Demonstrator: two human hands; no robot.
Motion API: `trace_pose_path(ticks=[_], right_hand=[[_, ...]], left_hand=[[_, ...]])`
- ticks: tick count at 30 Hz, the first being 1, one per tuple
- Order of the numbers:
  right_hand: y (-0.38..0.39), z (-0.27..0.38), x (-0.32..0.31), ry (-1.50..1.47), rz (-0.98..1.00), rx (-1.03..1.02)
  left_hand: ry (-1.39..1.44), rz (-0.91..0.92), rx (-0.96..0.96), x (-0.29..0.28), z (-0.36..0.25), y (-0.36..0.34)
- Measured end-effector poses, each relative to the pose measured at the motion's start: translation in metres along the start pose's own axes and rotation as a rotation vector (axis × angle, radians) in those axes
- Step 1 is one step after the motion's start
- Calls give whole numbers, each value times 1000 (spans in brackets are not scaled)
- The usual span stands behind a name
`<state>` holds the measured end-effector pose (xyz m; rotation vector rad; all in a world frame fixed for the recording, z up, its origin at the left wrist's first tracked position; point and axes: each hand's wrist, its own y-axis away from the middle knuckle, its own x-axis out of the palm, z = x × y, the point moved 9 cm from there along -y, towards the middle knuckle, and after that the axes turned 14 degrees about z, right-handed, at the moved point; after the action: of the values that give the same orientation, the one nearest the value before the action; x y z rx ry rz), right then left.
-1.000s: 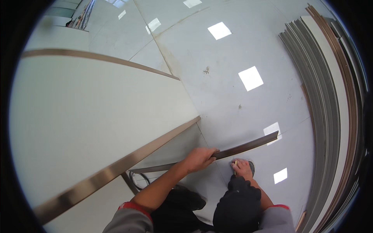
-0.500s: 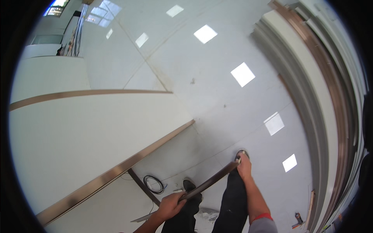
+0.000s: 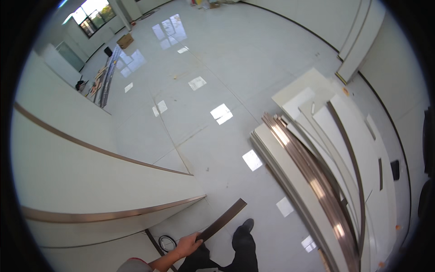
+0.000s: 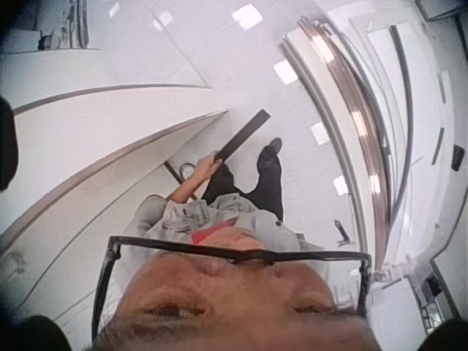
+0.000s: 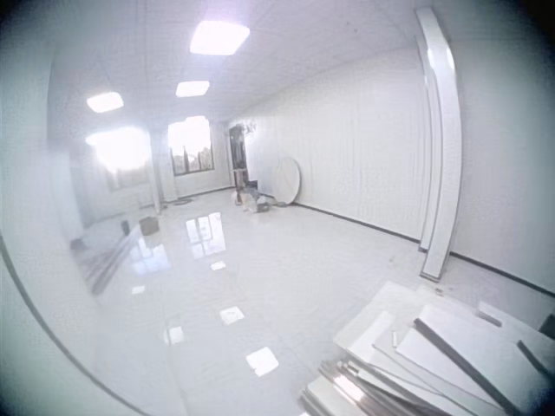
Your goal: The person measures and marks metal strips using a tape measure and square, then cuts them with an angle grinder. They repeatedly test the fit of the cut pieces against a wall corner and make further adjustments.
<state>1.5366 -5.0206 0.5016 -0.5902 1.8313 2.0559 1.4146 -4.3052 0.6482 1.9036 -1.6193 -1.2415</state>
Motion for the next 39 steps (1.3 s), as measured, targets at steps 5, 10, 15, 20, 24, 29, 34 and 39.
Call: trace_pose_path(ticks=[5,10,15,20,24,29,34,39], right_hand=[[-157,84,-166,516,-93,-429],[-163,492,-407,-101,-237,-628],[-77,820,-482,13,65,-1003],[-127,905,-523,263,116,-1039],[-277,847,-551,446,283,-742],[-334,865,-554,472,461,-433],[-377,1052,-581,419,466,-424],[-377,1410,-625,308,412,-721]], left_hand=[[35,-159,-36,-50,-50,12],[111,-367,-168,-95,-48,24],[239,-498,-276,-145,-43,4],[351,-634,-329,-219,-50,-44],[468,-786,-322,-291,-49,-67],[655,-829,-490,-381,-19,-95],[729,-915,-599,-503,36,-163],[736,-1040,-650,-674,77,-183]])
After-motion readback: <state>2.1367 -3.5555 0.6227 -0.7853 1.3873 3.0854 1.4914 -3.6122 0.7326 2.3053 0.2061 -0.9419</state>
